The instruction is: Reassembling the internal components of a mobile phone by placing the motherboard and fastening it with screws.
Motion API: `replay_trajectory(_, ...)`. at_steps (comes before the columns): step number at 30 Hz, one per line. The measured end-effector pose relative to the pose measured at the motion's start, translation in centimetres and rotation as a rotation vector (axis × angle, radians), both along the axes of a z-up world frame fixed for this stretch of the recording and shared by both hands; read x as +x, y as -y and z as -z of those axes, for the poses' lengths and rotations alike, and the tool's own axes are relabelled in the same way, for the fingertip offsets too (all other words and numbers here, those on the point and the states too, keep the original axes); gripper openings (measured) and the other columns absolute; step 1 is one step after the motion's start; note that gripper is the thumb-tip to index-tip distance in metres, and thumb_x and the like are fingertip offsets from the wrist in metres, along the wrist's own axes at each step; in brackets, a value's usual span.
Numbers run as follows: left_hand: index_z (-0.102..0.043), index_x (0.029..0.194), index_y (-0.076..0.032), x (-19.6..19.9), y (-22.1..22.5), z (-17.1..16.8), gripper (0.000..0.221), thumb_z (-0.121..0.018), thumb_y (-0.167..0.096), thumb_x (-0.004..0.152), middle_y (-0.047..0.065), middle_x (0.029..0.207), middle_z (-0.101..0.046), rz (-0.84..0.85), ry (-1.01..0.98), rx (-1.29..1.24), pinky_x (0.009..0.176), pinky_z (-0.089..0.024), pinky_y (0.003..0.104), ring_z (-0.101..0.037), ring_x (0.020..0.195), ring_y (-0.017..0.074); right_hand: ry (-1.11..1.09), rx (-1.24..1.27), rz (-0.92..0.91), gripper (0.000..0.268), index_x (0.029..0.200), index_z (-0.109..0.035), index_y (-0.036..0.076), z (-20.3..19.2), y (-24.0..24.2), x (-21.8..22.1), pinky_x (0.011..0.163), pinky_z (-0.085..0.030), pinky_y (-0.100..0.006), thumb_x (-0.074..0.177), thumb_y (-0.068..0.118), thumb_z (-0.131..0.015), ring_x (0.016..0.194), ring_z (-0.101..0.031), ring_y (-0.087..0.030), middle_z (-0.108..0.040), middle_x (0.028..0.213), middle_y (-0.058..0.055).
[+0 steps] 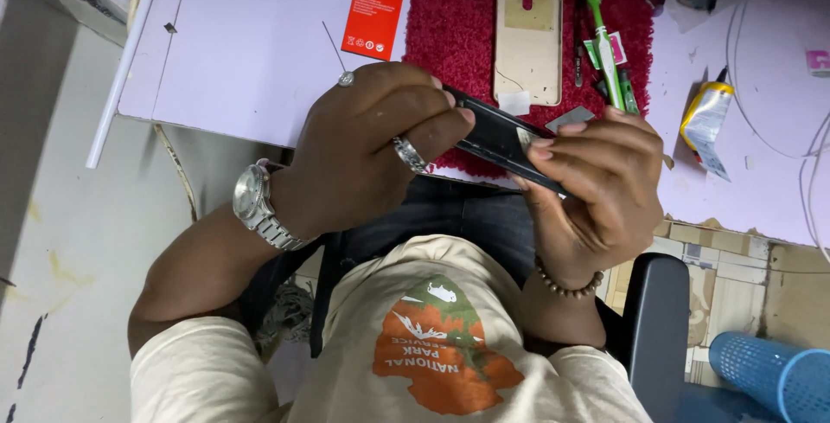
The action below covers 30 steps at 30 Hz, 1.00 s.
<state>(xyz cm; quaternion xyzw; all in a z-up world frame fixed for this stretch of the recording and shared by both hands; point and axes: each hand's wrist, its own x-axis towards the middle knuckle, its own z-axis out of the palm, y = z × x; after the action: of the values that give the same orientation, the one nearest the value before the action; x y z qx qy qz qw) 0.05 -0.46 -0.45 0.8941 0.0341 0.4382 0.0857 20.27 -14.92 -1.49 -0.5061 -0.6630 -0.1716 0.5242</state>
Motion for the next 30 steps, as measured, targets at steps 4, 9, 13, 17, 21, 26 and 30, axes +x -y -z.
replay_trajectory(4, -0.069, 0.128, -0.003, -0.4, -0.2, 0.1, 0.023, -0.063, 0.010, 0.110, 0.015, 0.117, -0.073, 0.024, -0.005, -0.052, 0.087, -0.064, 0.048, -0.072, 0.109, 0.0389, -0.135, -0.029, -0.063, 0.050, 0.122, -0.064, 0.005, 0.3, -0.1, 0.1, 0.118, -0.057, -0.054, 0.088, 0.033, -0.089, 0.114, -0.068, -0.033, -0.067, 0.115, -0.015)
replay_trajectory(9, -0.071, 0.126, -0.006, -0.6, -0.4, -0.1, 0.039, -0.065, 0.026, 0.104, 0.013, 0.117, -0.068, 0.003, 0.055, -0.169, 0.096, -0.064, 0.049, -0.073, 0.110, 0.0383, -0.297, 0.144, -0.026, 0.024, 0.108, -0.065, 0.008, 0.4, -0.8, -0.4, 0.109, -0.060, -0.050, 0.103, 0.029, -0.075, 0.102, -0.069, -0.031, -0.065, 0.105, -0.013)
replay_trajectory(13, -0.072, 0.118, -0.004, -0.3, -0.4, -0.3, 0.025, -0.066, 0.018, 0.108, 0.013, 0.114, -0.069, -0.017, 0.063, -0.150, 0.093, -0.062, 0.047, -0.074, 0.107, 0.0370, -0.220, 0.178, -0.018, 0.015, 0.109, -0.067, 0.009, 0.6, -0.5, 0.1, 0.105, -0.061, -0.049, 0.105, 0.022, -0.073, 0.101, -0.069, -0.030, -0.067, 0.103, -0.013)
replay_trajectory(17, -0.073, 0.122, -0.005, -0.3, -0.4, -0.1, 0.026, -0.067, 0.016, 0.108, 0.013, 0.116, -0.069, -0.027, 0.041, -0.148, 0.094, -0.063, 0.047, -0.073, 0.108, 0.0368, -0.144, 0.169, -0.017, 0.023, 0.108, -0.066, 0.009, 0.6, -0.2, 0.2, 0.102, -0.060, -0.048, 0.097, 0.025, -0.079, 0.101, -0.070, -0.031, -0.071, 0.103, -0.011)
replay_trajectory(21, -0.071, 0.128, -0.006, -0.5, -0.4, 0.4, 0.035, -0.070, 0.021, 0.106, 0.012, 0.119, -0.069, -0.012, 0.035, -0.158, 0.092, -0.065, 0.046, -0.071, 0.111, 0.0363, -0.157, 0.221, 0.013, 0.016, 0.099, -0.068, 0.006, 0.8, -0.5, 0.0, 0.091, -0.059, -0.044, 0.098, 0.020, -0.077, 0.087, -0.071, -0.028, -0.071, 0.092, -0.012)
replay_trajectory(26, -0.070, 0.133, -0.006, -0.4, -0.4, 0.3, 0.043, -0.066, 0.021, 0.100, 0.012, 0.121, -0.070, -0.062, -0.057, -0.101, 0.091, -0.062, 0.048, -0.072, 0.116, 0.0378, -0.127, 0.211, 0.090, 0.016, 0.096, -0.069, 0.006, 0.5, -0.5, -0.5, 0.089, -0.057, -0.045, 0.100, 0.021, -0.075, 0.083, -0.071, -0.029, -0.072, 0.089, -0.013)
replay_trajectory(30, -0.067, 0.140, -0.009, 0.6, 0.5, -0.4, 0.031, -0.075, -0.002, 0.111, 0.011, 0.133, -0.071, -0.146, -0.162, 0.027, 0.113, -0.053, 0.060, -0.066, 0.132, 0.0404, -0.047, 0.144, 0.127, 0.015, 0.100, -0.069, 0.003, 0.0, -0.2, -1.0, 0.089, -0.057, -0.048, 0.101, 0.017, -0.075, 0.087, -0.071, -0.032, -0.072, 0.094, -0.016)
